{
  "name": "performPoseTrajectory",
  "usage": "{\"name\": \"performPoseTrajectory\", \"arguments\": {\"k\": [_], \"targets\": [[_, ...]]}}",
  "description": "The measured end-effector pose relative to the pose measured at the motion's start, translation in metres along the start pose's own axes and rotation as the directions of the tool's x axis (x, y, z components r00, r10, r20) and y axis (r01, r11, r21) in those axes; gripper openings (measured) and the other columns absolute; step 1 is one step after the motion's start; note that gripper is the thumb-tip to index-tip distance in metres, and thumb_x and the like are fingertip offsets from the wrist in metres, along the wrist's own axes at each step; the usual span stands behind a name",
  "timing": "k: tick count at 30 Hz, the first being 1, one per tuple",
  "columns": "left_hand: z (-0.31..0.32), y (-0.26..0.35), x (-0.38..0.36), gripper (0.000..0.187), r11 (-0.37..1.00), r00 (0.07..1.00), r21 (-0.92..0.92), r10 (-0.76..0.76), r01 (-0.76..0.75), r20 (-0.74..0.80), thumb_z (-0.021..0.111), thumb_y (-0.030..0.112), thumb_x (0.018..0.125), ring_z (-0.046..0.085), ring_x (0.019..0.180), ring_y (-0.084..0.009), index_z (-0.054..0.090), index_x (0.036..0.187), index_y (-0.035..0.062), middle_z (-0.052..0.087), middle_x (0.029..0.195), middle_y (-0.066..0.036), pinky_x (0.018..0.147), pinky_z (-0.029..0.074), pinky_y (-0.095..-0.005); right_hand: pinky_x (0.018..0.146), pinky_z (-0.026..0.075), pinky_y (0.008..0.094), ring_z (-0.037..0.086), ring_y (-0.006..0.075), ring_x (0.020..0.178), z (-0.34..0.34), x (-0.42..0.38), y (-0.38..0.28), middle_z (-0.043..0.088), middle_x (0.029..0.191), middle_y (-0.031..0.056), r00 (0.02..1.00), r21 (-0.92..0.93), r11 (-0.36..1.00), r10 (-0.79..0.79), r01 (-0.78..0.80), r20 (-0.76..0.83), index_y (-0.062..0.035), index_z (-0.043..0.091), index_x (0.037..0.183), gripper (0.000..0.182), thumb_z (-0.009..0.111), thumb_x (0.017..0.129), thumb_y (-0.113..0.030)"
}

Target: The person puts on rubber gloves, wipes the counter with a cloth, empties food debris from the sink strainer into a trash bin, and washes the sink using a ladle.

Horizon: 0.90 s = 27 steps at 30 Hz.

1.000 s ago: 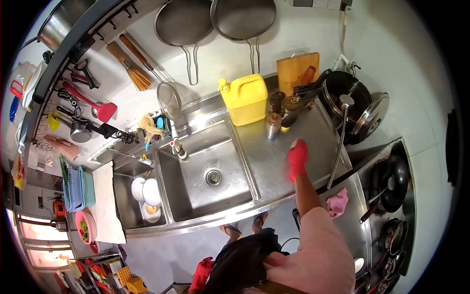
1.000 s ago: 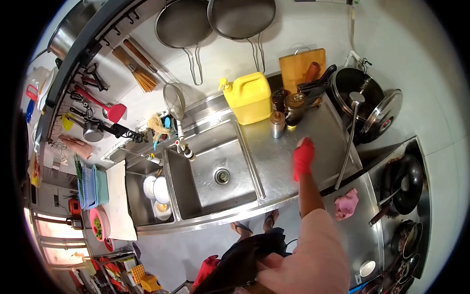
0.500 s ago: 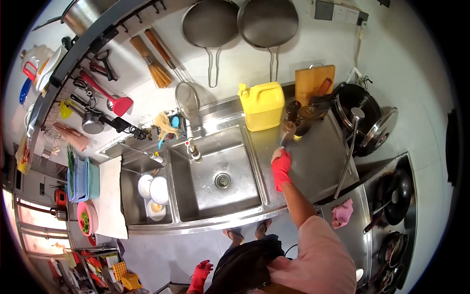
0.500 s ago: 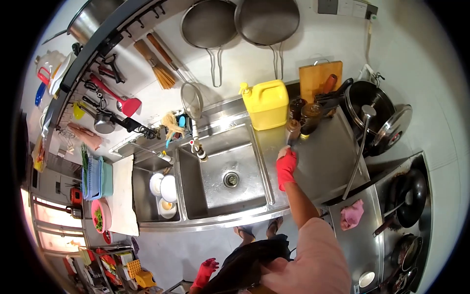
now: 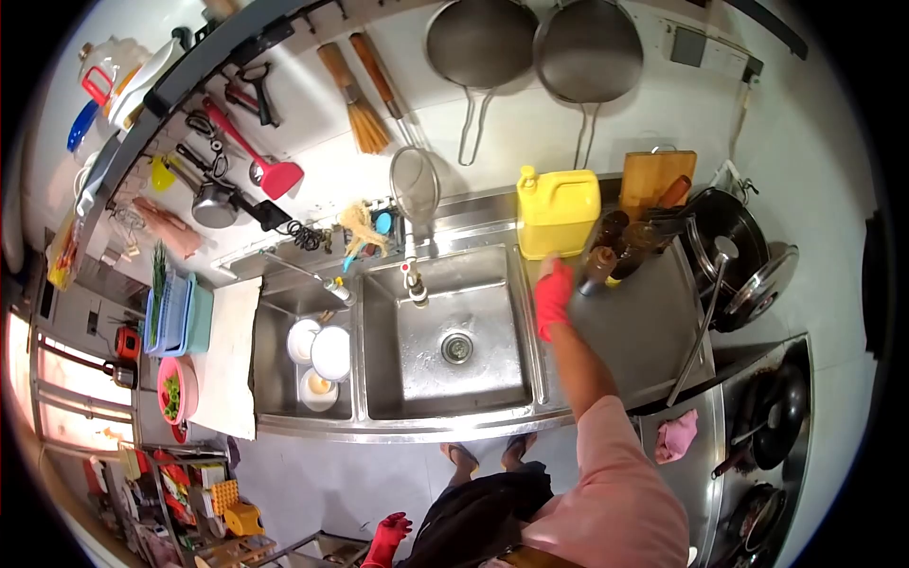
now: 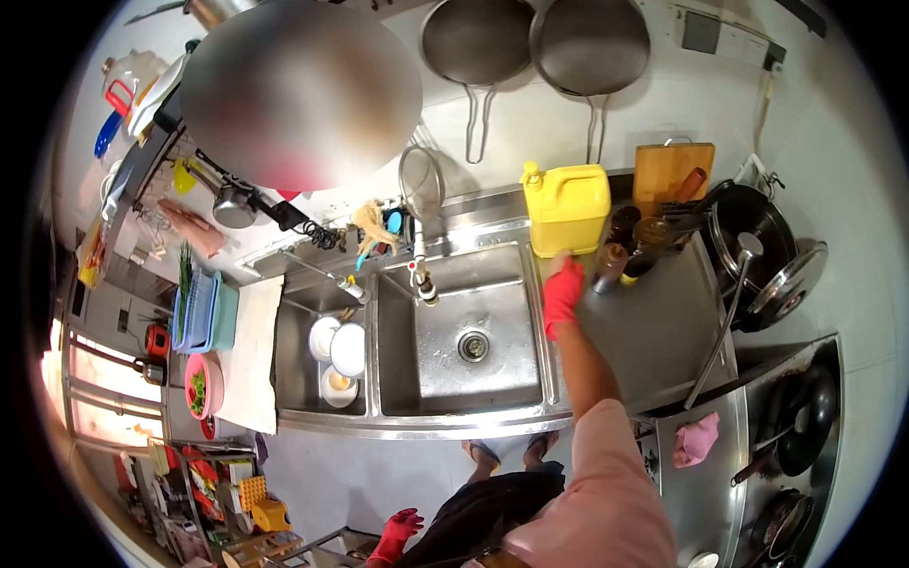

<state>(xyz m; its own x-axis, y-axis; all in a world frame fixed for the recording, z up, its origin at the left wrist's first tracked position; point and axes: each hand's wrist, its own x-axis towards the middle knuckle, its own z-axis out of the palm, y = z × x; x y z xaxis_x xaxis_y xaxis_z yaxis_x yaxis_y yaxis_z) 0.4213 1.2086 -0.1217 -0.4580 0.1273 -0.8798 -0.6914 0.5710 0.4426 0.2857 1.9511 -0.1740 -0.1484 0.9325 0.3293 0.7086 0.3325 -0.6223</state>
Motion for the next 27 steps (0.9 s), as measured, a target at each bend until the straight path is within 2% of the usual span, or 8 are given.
{"name": "performPoseTrajectory", "arguments": {"k": [5, 8, 9, 11, 16, 17, 22, 27], "targets": [[0.006, -0.007, -0.01, 0.038, 0.999, 1.0, 0.035, -0.01, 0.011, -0.024, 0.059, 0.019, 0.096, 0.07, 0.079, -0.0184, 0.059, 0.131, 0.0044, 0.074, 0.102, -0.01, 0.064, 0.052, -0.0299, 0.085, 0.05, 0.0371, 0.064, 0.0269, 0.099, 0.029, 0.002, 0.026, 0.066, 0.102, 0.0154, 0.885, 0.145, 0.985, 0.014, -0.092, 0.465, -0.0048, 0.067, 0.118, 0.029, 0.057, 0.092, -0.012], [0.004, -0.018, 0.014, 0.039, 0.995, 1.0, 0.101, 0.0, -0.003, 0.028, 0.059, 0.023, 0.098, 0.066, 0.073, -0.0168, 0.059, 0.131, 0.0033, 0.073, 0.097, -0.009, 0.063, 0.052, -0.0304, 0.091, 0.05, 0.0356, 0.064, 0.0282, 0.107, -0.048, -0.002, 0.006, 0.067, 0.114, 0.0153, 0.471, 0.488, 0.869, -0.464, 0.081, 0.75, -0.0071, 0.071, 0.119, 0.041, 0.056, 0.083, 0.001], [-0.001, -0.027, 0.023, 0.04, 0.98, 0.997, 0.196, 0.031, -0.043, 0.068, 0.06, 0.025, 0.098, 0.065, 0.072, -0.0162, 0.059, 0.131, 0.0034, 0.073, 0.095, -0.009, 0.062, 0.051, -0.0306, 0.091, 0.05, 0.037, 0.063, 0.0306, 0.106, -0.051, -0.014, 0.017, 0.067, 0.112, 0.0169, 0.512, 0.537, 0.839, -0.5, 0.087, 0.698, -0.0098, 0.072, 0.118, 0.039, 0.059, 0.082, -0.001], [-0.003, -0.028, 0.036, 0.039, 0.999, 0.999, -0.044, 0.0, 0.002, 0.038, 0.06, 0.028, 0.099, 0.063, 0.069, -0.0159, 0.06, 0.13, 0.0042, 0.072, 0.093, -0.007, 0.059, 0.05, -0.0305, 0.092, 0.05, 0.0398, 0.063, 0.0354, 0.105, -0.044, -0.039, 0.054, 0.068, 0.109, 0.0202, 0.589, 0.629, 0.768, -0.565, 0.12, 0.578, -0.0154, 0.074, 0.115, 0.038, 0.066, 0.08, -0.005], [-0.01, -0.01, 0.068, 0.038, 1.0, 1.0, -0.01, -0.013, 0.014, 0.024, 0.06, 0.031, 0.1, 0.064, 0.07, -0.0149, 0.061, 0.128, 0.0057, 0.072, 0.093, -0.007, 0.058, 0.05, -0.0299, 0.089, 0.05, 0.042, 0.063, 0.0369, 0.103, -0.169, -0.137, 0.059, 0.064, 0.109, 0.018, 0.583, 0.561, 0.806, -0.553, 0.191, 0.596, -0.0142, 0.066, 0.126, 0.049, 0.058, 0.08, -0.001], [-0.014, -0.015, 0.076, 0.038, 1.0, 1.0, -0.002, -0.014, 0.014, 0.019, 0.059, 0.031, 0.1, 0.064, 0.071, -0.0147, 0.061, 0.128, 0.0061, 0.072, 0.094, -0.007, 0.058, 0.051, -0.0299, 0.088, 0.05, 0.045, 0.062, 0.04, 0.101, -0.172, -0.159, 0.072, 0.062, 0.108, 0.0183, 0.575, 0.474, 0.822, -0.562, 0.315, 0.594, -0.0137, 0.063, 0.126, 0.049, 0.058, 0.079, -0.003], [-0.017, 0.029, 0.072, 0.037, 0.997, 1.0, 0.071, 0.016, -0.017, 0.011, 0.057, 0.029, 0.1, 0.065, 0.073, -0.0152, 0.061, 0.128, 0.0056, 0.073, 0.096, -0.007, 0.064, 0.051, -0.0296, 0.092, 0.049, 0.0475, 0.06, 0.0417, 0.105, -0.211, -0.248, 0.045, 0.062, 0.111, 0.0197, 0.762, 0.131, 0.962, -0.269, 0.238, 0.589, -0.0094, 0.059, 0.129, 0.049, 0.06, 0.079, -0.007], [-0.031, 0.023, 0.081, 0.035, 0.992, 0.998, -0.111, 0.059, -0.055, 0.033, 0.062, 0.024, 0.097, 0.063, 0.071, -0.0141, 0.062, 0.125, 0.0025, 0.071, 0.088, -0.005, 0.063, 0.05, -0.0293, 0.096, 0.048, 0.0468, 0.059, 0.0394, 0.114, -0.162, -0.345, 0.0, 0.062, 0.117, 0.0187, 0.734, 0.418, 0.859, -0.484, 0.295, 0.476, -0.005, 0.058, 0.124, 0.045, 0.063, 0.08, -0.01]]}}
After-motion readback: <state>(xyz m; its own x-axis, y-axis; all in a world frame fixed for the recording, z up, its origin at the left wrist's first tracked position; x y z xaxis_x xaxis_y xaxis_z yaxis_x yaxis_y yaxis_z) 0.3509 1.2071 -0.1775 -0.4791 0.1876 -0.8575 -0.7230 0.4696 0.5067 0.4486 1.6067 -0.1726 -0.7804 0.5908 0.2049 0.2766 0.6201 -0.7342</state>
